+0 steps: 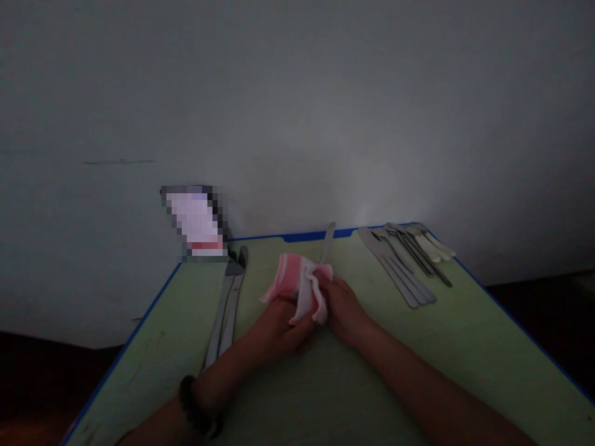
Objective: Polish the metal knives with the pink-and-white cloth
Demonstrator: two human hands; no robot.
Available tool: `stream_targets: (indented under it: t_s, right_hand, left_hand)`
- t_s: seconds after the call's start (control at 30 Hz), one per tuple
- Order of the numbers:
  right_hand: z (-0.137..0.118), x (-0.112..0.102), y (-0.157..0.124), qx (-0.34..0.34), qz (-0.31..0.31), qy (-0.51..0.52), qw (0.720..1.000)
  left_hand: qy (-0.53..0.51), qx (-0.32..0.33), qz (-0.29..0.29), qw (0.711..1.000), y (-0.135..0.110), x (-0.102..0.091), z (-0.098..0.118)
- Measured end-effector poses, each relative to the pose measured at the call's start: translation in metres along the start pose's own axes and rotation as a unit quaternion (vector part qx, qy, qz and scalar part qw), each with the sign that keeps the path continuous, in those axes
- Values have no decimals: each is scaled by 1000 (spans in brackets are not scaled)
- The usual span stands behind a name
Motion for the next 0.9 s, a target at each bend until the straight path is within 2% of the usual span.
stream_targets:
  t_s: [0.1, 0.2, 0.27, 0.33, 0.47, 0.57, 0.67, 0.77, 0.9]
  right_hand:
    - [-2, 1, 2, 12, 23, 60, 998]
    - [-4, 1, 3, 1, 21, 83, 996]
    - [-3, 1, 5, -5, 13, 102, 995]
    - [-1, 0, 6, -11, 14, 104, 994]
    - [1, -3, 4, -29, 22, 59, 998]
    - [0, -4, 1, -39, -25, 26, 999]
    - [1, -3, -1, -34, -54, 43, 997]
    - [2, -4, 0, -28, -33, 49, 998]
    - [-2, -3, 2, -29, 11, 40, 999]
  left_hand:
    - [41, 43, 12, 998, -1, -1, 4]
    - [-59, 50, 12, 997, 1, 1, -1]
    - [-148, 30, 14, 988, 3, 2, -7]
    - [-171, 2, 24, 985, 5, 3, -10]
    - [-48, -46, 48, 997, 8, 2, -6]
    - [35, -52, 52, 997, 8, 1, -4]
    - [71, -41, 57, 995, 8, 2, -6]
    - [125, -6, 65, 990, 8, 4, -7]
    - [218, 89, 64, 970, 6, 5, 2]
Point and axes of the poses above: each hand's wrist, its own y-axis towards the middle knuckle, its own x-axis out of the palm, z = x × y, the point moved 2 cm from there along y, towards the middle knuckle, and after that the axes turned 12 degrees about y, right-handed, at the moved point
